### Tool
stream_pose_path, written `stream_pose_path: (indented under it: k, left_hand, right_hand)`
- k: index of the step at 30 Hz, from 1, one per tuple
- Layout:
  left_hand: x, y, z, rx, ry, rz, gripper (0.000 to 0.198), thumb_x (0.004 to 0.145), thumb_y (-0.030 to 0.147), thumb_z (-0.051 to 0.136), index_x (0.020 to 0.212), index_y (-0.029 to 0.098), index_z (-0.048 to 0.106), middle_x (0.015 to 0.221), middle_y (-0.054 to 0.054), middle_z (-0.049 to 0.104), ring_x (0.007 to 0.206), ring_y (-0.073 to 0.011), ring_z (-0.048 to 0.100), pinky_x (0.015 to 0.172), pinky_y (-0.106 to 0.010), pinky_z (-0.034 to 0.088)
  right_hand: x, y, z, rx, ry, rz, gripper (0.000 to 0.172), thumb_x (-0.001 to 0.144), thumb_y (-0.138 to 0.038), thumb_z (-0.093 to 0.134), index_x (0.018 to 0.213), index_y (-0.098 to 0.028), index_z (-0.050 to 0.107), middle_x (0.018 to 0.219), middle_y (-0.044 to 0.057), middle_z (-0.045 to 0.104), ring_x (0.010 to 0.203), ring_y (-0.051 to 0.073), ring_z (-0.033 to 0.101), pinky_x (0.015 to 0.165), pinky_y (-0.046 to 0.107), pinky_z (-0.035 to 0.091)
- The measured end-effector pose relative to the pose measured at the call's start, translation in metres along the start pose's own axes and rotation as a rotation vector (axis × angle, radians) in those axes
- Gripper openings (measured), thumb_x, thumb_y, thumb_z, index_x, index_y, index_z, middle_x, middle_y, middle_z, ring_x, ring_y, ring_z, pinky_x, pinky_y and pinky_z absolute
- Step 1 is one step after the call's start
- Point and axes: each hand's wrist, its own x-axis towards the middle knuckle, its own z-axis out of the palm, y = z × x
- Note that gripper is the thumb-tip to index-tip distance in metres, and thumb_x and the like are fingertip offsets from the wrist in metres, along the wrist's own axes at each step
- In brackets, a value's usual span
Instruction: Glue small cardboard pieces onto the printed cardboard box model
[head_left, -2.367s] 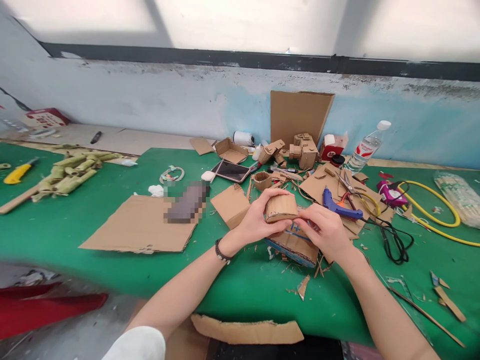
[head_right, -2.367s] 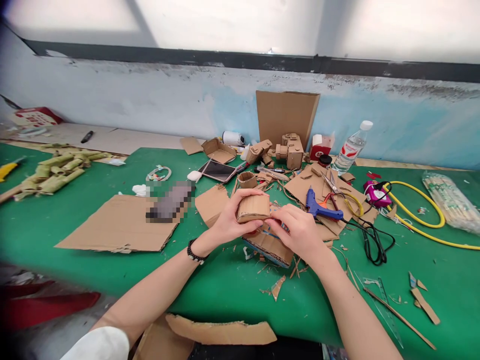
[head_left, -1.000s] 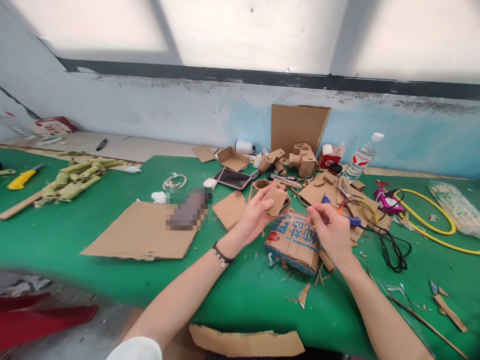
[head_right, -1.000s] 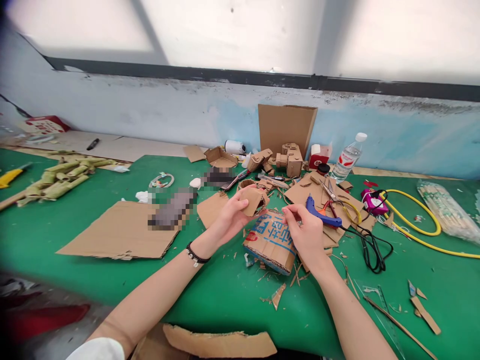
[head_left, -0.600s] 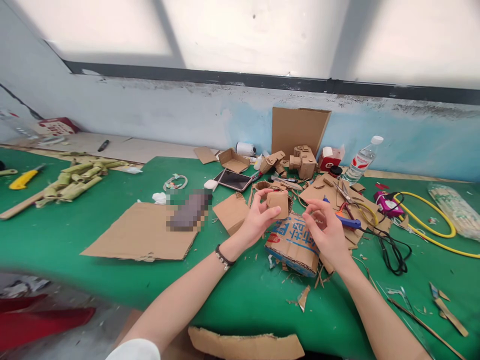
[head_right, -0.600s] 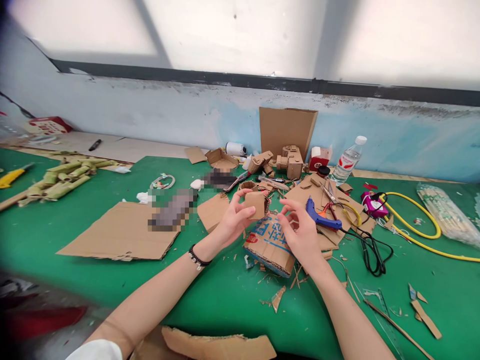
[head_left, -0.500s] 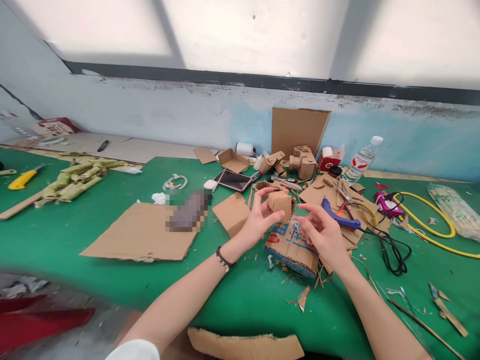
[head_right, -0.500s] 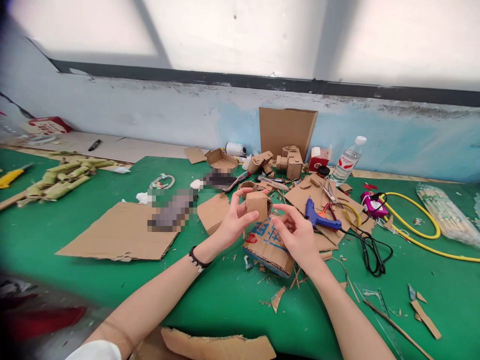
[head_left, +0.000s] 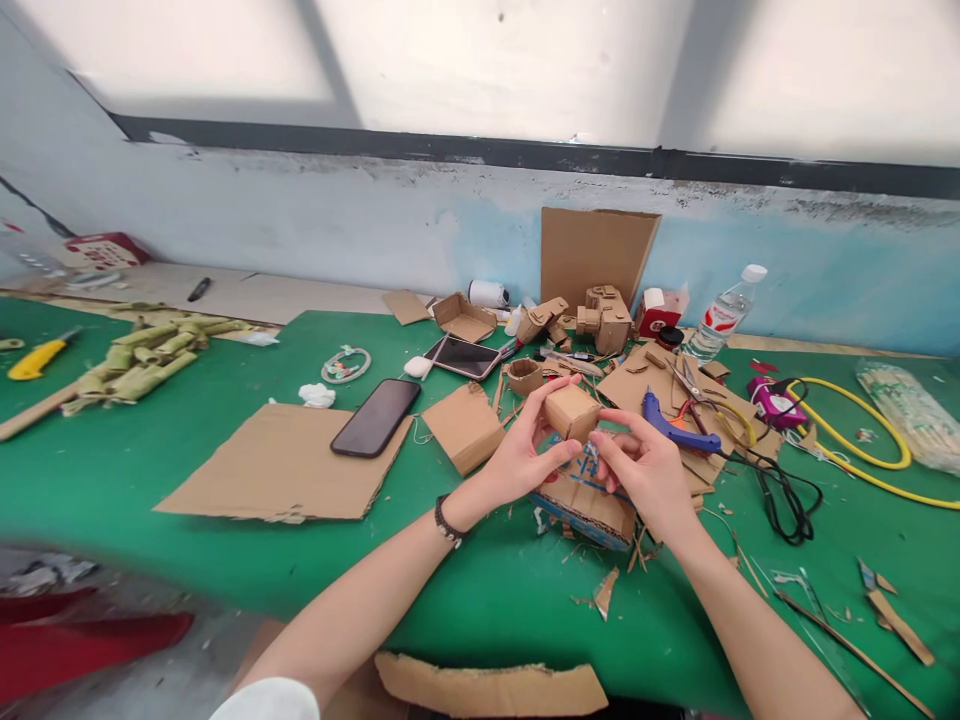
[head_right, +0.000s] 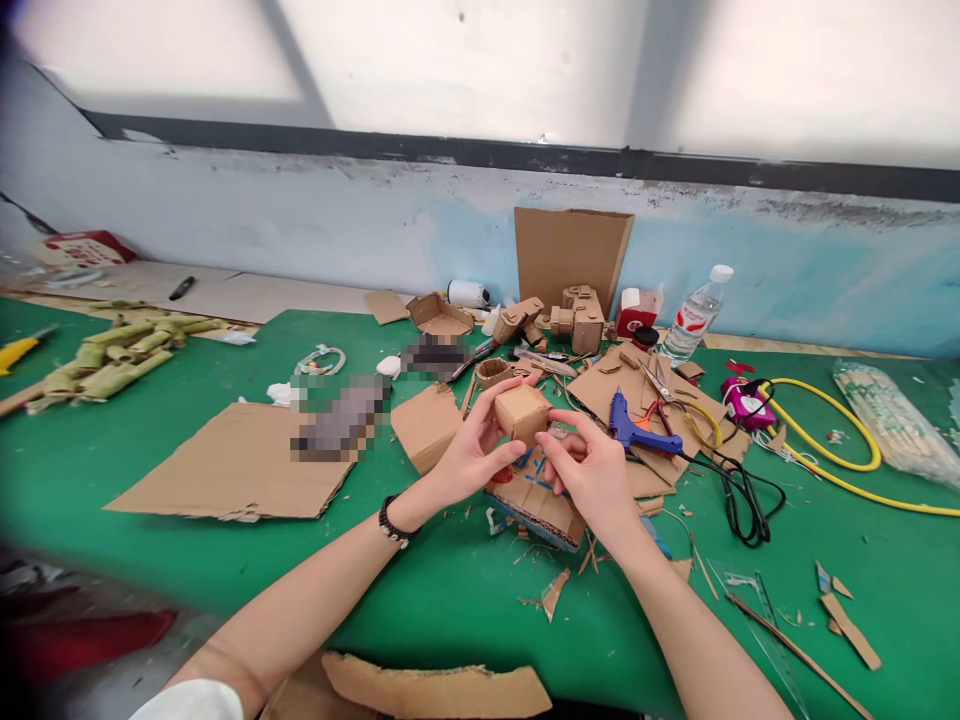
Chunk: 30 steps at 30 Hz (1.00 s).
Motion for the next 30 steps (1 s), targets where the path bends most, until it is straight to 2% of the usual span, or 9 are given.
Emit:
stream_pose_path:
  k: [6, 11, 18, 21, 25, 27, 30]
  left_hand:
    - [-0.006, -0.004, 0.008, 0.092, 0.010, 0.026, 0.074, 0.111, 0.048, 0.075, 0.174, 0.029, 0.040, 0.190, -0.019, 0.037, 0.171, -0.0358, 0.048, 0.139, -0.052, 0.046]
    - [-0.007, -0.007, 0.007, 0.135, -0.003, 0.019, 0.074, 0.112, 0.050, 0.072, 0.174, 0.028, 0.039, 0.188, -0.019, 0.041, 0.172, -0.0364, 0.047, 0.140, -0.053, 0.045]
    - [-0.009, -0.007, 0.005, 0.155, -0.015, 0.048, 0.074, 0.113, 0.047, 0.072, 0.176, 0.027, 0.038, 0.190, -0.019, 0.039, 0.177, -0.0361, 0.041, 0.142, -0.052, 0.044]
    - [-0.008, -0.009, 0.010, 0.094, -0.009, 0.053, 0.074, 0.112, 0.048, 0.073, 0.174, 0.028, 0.039, 0.190, -0.020, 0.038, 0.173, -0.0377, 0.047, 0.140, -0.053, 0.046]
    - [0.000, -0.009, 0.017, -0.095, 0.059, -0.010, 0.072, 0.110, 0.052, 0.075, 0.169, 0.028, 0.042, 0.184, -0.021, 0.045, 0.161, -0.0360, 0.060, 0.133, -0.051, 0.052]
    - [0.005, -0.008, 0.015, -0.108, 0.130, -0.004, 0.082, 0.105, 0.054, 0.083, 0.170, 0.028, 0.040, 0.178, -0.020, 0.052, 0.159, -0.0348, 0.062, 0.131, -0.049, 0.053]
    - [0.011, -0.006, 0.001, 0.008, 0.282, 0.052, 0.104, 0.091, 0.062, 0.096, 0.172, 0.028, 0.041, 0.165, -0.017, 0.060, 0.151, -0.0337, 0.063, 0.126, -0.046, 0.056]
  right_hand:
    - [0.001, 0.012, 0.000, -0.114, 0.071, -0.118, 0.041, 0.098, -0.064, 0.086, 0.114, -0.028, 0.073, 0.063, -0.003, 0.073, 0.047, 0.022, 0.068, 0.048, 0.035, 0.058]
    - [0.001, 0.009, 0.002, -0.147, 0.058, -0.131, 0.041, 0.100, -0.066, 0.082, 0.111, -0.030, 0.068, 0.062, -0.004, 0.073, 0.046, 0.022, 0.067, 0.047, 0.034, 0.055]
    - [0.000, 0.015, 0.003, -0.178, 0.061, -0.133, 0.035, 0.103, -0.059, 0.079, 0.112, -0.029, 0.063, 0.062, -0.007, 0.069, 0.048, 0.018, 0.065, 0.051, 0.029, 0.053]
    - [0.002, 0.016, 0.003, -0.219, 0.061, -0.145, 0.034, 0.105, -0.059, 0.076, 0.113, -0.029, 0.063, 0.062, -0.008, 0.067, 0.048, 0.017, 0.063, 0.051, 0.028, 0.051]
    - [0.006, 0.013, 0.002, -0.288, 0.127, -0.224, 0.037, 0.106, -0.060, 0.077, 0.120, -0.028, 0.065, 0.066, -0.007, 0.071, 0.050, 0.018, 0.065, 0.051, 0.029, 0.051]
    - [0.007, 0.011, -0.001, -0.310, 0.195, -0.290, 0.038, 0.106, -0.059, 0.077, 0.124, -0.027, 0.065, 0.069, -0.007, 0.072, 0.051, 0.018, 0.066, 0.052, 0.029, 0.052]
    - [0.006, 0.012, -0.004, -0.377, 0.267, -0.410, 0.029, 0.110, -0.054, 0.077, 0.120, -0.027, 0.070, 0.072, -0.005, 0.074, 0.056, 0.018, 0.070, 0.056, 0.029, 0.057]
